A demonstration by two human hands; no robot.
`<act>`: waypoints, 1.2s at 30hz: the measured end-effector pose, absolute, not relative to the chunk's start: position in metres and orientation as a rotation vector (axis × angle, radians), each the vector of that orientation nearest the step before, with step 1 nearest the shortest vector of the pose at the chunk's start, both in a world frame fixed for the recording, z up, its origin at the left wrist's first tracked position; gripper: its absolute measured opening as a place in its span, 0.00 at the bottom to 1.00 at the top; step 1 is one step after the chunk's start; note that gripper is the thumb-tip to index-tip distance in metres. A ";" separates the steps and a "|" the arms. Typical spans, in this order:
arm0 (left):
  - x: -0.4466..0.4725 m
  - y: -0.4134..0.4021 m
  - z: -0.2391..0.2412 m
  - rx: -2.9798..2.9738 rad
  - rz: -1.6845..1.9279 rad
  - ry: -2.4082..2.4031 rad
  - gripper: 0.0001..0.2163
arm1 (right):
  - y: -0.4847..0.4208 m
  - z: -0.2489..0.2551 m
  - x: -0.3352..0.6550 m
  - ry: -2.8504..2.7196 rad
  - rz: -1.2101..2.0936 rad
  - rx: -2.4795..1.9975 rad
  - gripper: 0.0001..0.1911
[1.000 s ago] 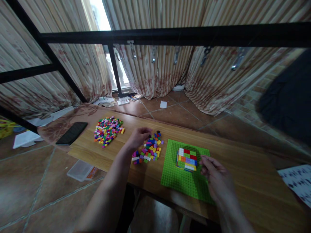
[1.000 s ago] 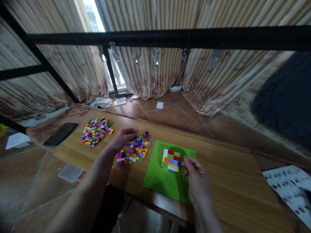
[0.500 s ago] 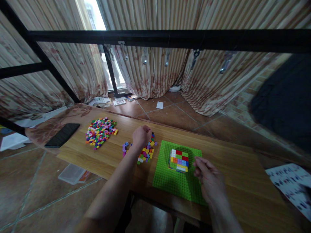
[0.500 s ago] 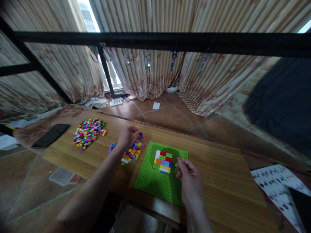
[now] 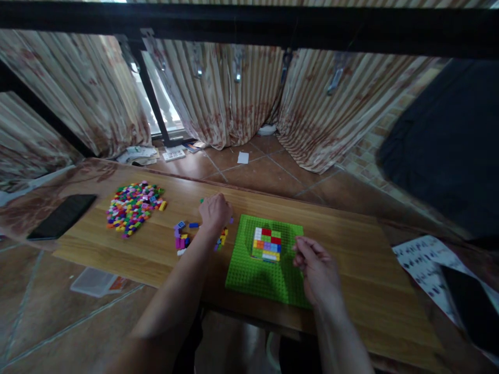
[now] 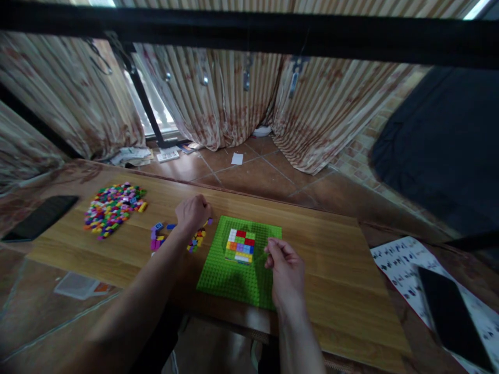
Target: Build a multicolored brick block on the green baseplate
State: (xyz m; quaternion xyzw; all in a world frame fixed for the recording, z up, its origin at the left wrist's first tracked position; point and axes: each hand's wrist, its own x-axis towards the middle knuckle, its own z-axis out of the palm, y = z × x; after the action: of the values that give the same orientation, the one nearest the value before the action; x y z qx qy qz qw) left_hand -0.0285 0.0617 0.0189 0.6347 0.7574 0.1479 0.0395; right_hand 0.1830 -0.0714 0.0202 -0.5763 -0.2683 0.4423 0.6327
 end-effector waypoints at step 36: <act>-0.028 -0.013 0.059 1.324 0.947 1.255 0.17 | -0.099 0.026 0.177 -1.583 0.594 -1.413 0.06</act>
State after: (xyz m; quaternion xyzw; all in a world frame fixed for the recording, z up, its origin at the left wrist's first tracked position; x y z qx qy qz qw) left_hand -0.0281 -0.0132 0.0594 0.5513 0.5227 0.3944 0.5170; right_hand 0.1769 -0.0990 0.0261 -0.5722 -0.6407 0.2405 0.4519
